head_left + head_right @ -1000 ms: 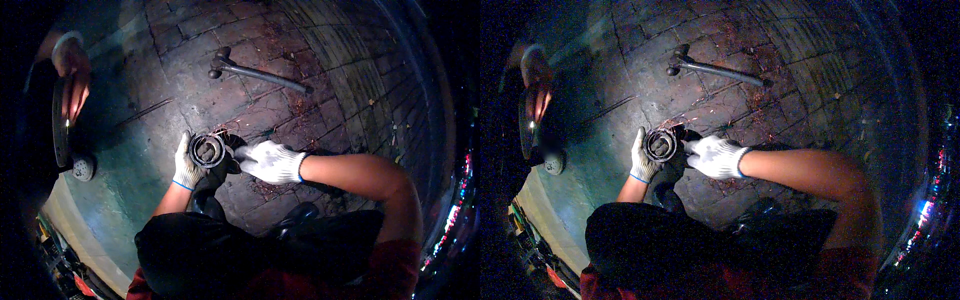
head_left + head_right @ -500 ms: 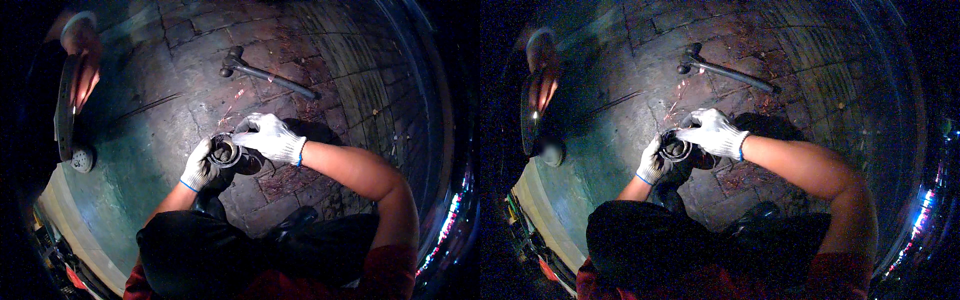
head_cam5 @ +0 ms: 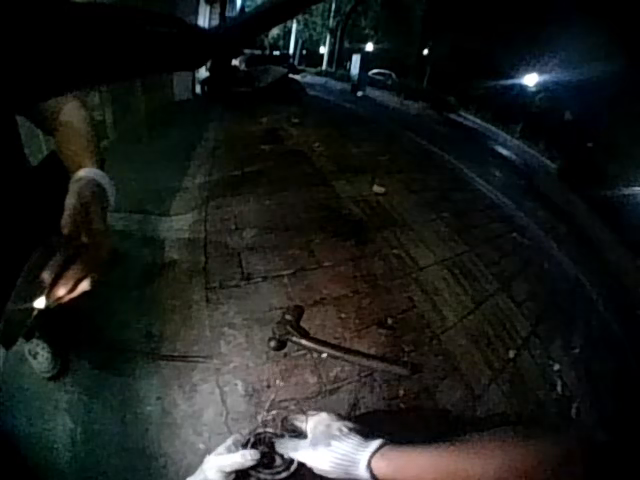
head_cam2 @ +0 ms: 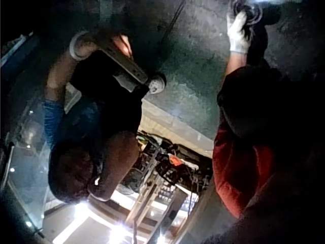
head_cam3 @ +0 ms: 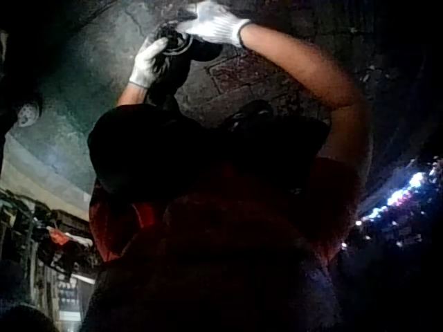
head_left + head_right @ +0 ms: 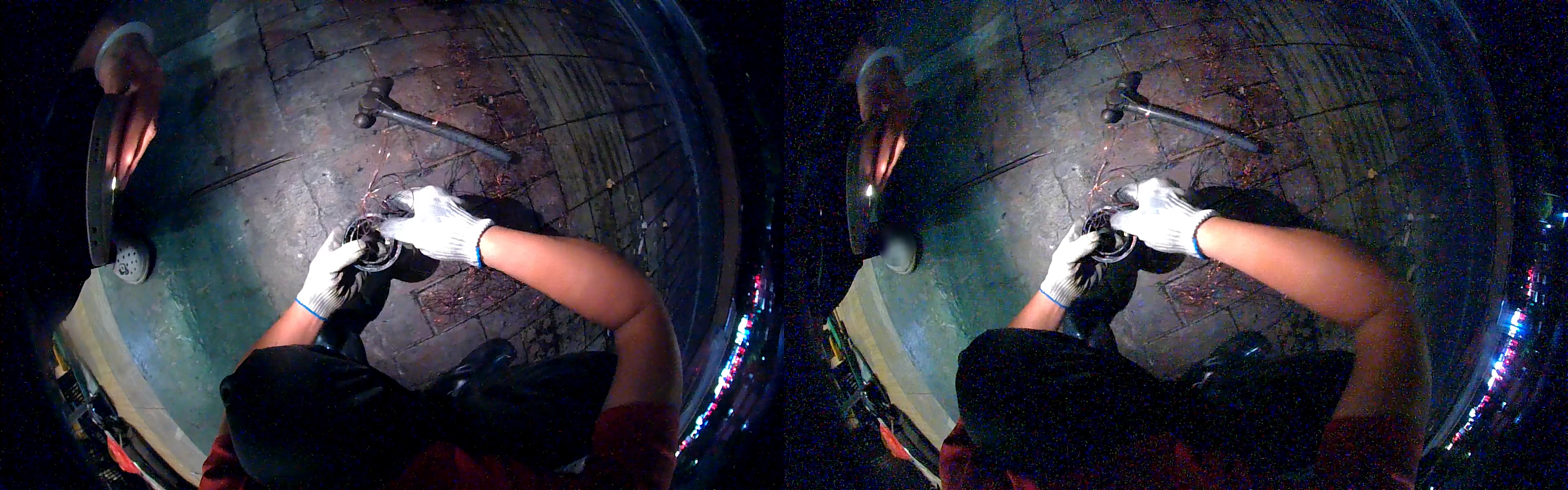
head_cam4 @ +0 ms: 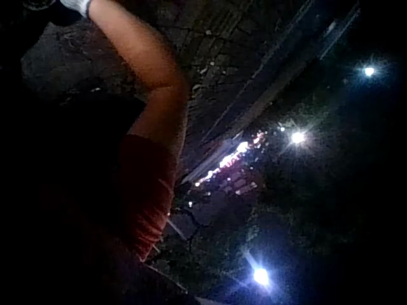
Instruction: The person uses a screwdriver and a hammer to extract copper wires and debris from a circular metal housing while squatting on a brick surface.
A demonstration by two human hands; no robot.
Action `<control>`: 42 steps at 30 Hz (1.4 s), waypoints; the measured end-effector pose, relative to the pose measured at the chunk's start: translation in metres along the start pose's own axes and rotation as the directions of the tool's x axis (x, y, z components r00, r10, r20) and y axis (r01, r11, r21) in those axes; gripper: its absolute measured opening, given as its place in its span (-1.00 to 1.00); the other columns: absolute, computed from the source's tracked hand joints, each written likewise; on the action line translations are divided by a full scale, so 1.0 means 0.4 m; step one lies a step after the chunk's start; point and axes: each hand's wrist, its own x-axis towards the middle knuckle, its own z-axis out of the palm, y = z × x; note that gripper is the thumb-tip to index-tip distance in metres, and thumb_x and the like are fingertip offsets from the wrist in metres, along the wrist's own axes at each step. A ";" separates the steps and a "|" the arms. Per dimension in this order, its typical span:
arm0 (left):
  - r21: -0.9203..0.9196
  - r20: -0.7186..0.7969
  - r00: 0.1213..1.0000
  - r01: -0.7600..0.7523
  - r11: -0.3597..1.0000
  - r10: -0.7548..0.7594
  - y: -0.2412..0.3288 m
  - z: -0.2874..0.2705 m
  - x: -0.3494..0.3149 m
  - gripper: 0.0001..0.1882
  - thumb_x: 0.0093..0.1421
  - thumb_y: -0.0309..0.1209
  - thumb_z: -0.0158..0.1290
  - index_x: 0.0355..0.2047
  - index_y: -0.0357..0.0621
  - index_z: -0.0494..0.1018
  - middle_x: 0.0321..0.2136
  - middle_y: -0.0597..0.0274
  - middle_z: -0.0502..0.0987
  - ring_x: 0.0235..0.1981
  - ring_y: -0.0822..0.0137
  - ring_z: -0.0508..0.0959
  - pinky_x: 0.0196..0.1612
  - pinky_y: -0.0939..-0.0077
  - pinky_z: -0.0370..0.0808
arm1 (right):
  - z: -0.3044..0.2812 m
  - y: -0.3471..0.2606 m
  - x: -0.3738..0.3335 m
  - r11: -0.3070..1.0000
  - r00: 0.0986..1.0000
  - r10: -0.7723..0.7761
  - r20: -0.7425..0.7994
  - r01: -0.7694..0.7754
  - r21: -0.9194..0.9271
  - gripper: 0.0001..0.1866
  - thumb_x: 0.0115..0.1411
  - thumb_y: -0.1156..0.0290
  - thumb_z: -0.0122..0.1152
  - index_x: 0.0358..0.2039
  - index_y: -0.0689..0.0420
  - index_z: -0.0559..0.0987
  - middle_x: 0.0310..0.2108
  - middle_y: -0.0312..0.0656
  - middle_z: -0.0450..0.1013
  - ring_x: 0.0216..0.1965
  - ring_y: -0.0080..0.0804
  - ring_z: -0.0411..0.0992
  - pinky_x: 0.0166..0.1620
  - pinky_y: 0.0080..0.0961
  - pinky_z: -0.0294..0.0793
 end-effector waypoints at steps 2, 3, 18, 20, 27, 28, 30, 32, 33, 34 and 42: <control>0.059 0.008 1.000 -0.006 0.998 0.005 0.001 -0.001 -0.003 -0.46 0.11 -0.53 0.11 0.11 -0.36 0.26 -0.11 0.05 0.51 -0.12 0.24 0.54 0.01 0.37 0.48 | 0.008 0.013 0.004 0.994 0.993 -0.088 -0.075 0.093 0.065 -0.70 0.14 0.23 0.16 -0.26 0.19 0.61 -0.36 0.05 0.55 -0.34 -0.19 0.53 -0.18 -0.32 0.48; 0.088 0.020 1.000 -0.006 0.996 0.004 -0.003 0.003 -0.001 -0.45 0.10 -0.53 0.11 0.11 -0.35 0.26 -0.11 0.06 0.50 -0.11 0.25 0.53 0.02 0.38 0.47 | 0.015 0.030 0.005 0.986 0.988 -0.093 -0.121 0.108 0.125 -0.71 0.15 0.23 0.17 -0.28 0.20 0.61 -0.37 0.03 0.56 -0.35 -0.25 0.53 -0.19 -0.33 0.48; 0.187 -0.060 0.995 -0.073 0.980 0.085 0.008 0.056 -0.008 -0.35 0.11 -0.51 0.09 0.20 -0.38 0.16 -0.01 0.01 0.45 -0.04 0.21 0.50 0.09 0.37 0.42 | 0.011 0.043 0.017 0.604 0.994 -0.064 -0.085 0.106 0.790 -0.85 0.28 0.42 0.09 -0.22 0.18 0.57 -0.34 -0.30 0.53 -0.33 -0.62 0.45 -0.24 -0.63 0.47; 0.198 -0.111 0.990 -0.066 0.978 0.090 0.012 0.054 -0.014 -0.35 0.10 -0.51 0.10 0.20 -0.38 0.16 -0.01 0.00 0.45 -0.04 0.21 0.50 0.10 0.37 0.42 | 0.004 0.018 0.005 0.734 0.989 -0.041 -0.141 0.126 0.667 -0.84 0.28 0.42 0.09 -0.21 0.19 0.56 -0.34 -0.30 0.53 -0.31 -0.62 0.45 -0.21 -0.61 0.47; 0.128 -0.058 0.998 -0.003 0.992 0.011 0.024 0.057 -0.020 -0.36 0.09 -0.53 0.07 0.19 -0.38 0.16 -0.03 -0.02 0.46 -0.06 0.23 0.51 0.06 0.37 0.45 | 0.007 0.017 0.008 0.675 0.990 -0.111 -0.088 0.140 0.725 -0.84 0.28 0.44 0.11 -0.19 0.24 0.55 -0.30 -0.26 0.53 -0.27 -0.62 0.43 -0.17 -0.63 0.45; 0.115 -0.018 1.000 -0.004 0.993 0.006 0.028 0.060 -0.022 -0.38 0.10 -0.54 0.04 0.19 -0.38 0.17 -0.03 -0.03 0.46 -0.06 0.24 0.52 0.05 0.39 0.45 | 0.006 0.012 0.006 0.686 0.989 -0.127 -0.083 0.147 0.713 -0.85 0.28 0.45 0.11 -0.20 0.23 0.55 -0.30 -0.28 0.52 -0.27 -0.63 0.43 -0.18 -0.63 0.45; 0.134 0.002 1.000 -0.014 0.991 0.014 0.029 0.073 -0.023 -0.37 0.10 -0.55 0.03 0.19 -0.38 0.16 -0.03 -0.03 0.46 -0.06 0.24 0.52 0.05 0.40 0.45 | 0.007 0.013 0.006 0.703 0.992 -0.092 -0.083 0.124 0.701 -0.85 0.28 0.45 0.11 -0.19 0.22 0.55 -0.31 -0.28 0.52 -0.28 -0.64 0.43 -0.19 -0.63 0.45; 0.176 -0.031 1.000 0.011 0.984 -0.006 0.031 0.087 -0.024 -0.38 0.10 -0.55 0.03 0.19 -0.38 0.17 -0.02 0.01 0.45 -0.06 0.26 0.51 0.05 0.43 0.43 | 0.014 0.033 0.020 0.715 0.983 -0.132 -0.126 0.183 0.675 -0.86 0.27 0.46 0.12 -0.21 0.21 0.56 -0.33 -0.29 0.52 -0.29 -0.65 0.43 -0.21 -0.63 0.46; 0.212 -0.039 0.999 -0.008 0.977 0.017 0.025 0.075 -0.025 -0.38 0.10 -0.55 0.04 0.19 -0.38 0.18 -0.02 0.03 0.45 -0.06 0.27 0.50 0.05 0.45 0.43 | 0.020 0.033 0.019 0.738 0.976 -0.150 -0.155 0.215 0.640 -0.87 0.26 0.46 0.13 -0.23 0.21 0.56 -0.34 -0.30 0.52 -0.30 -0.66 0.42 -0.22 -0.62 0.45; 0.248 -0.046 0.998 -0.028 0.968 0.041 0.017 0.058 -0.024 -0.39 0.10 -0.54 0.04 0.19 -0.38 0.19 -0.01 0.04 0.45 -0.06 0.29 0.50 0.05 0.46 0.42 | 0.027 0.031 0.016 0.760 0.968 -0.168 -0.183 0.246 0.602 -0.88 0.26 0.46 0.13 -0.25 0.21 0.57 -0.35 -0.31 0.52 -0.30 -0.66 0.40 -0.22 -0.61 0.45; 0.316 -0.102 0.989 -0.068 0.946 0.105 0.022 0.051 -0.031 -0.52 0.18 -0.45 0.01 0.09 -0.39 0.25 -0.09 0.06 0.50 -0.12 0.26 0.53 0.01 0.41 0.48 | 0.029 0.033 0.014 0.695 0.947 -0.272 -0.172 0.317 0.645 -0.87 0.27 0.46 0.09 -0.27 0.21 0.56 -0.36 -0.31 0.51 -0.30 -0.64 0.41 -0.19 -0.60 0.46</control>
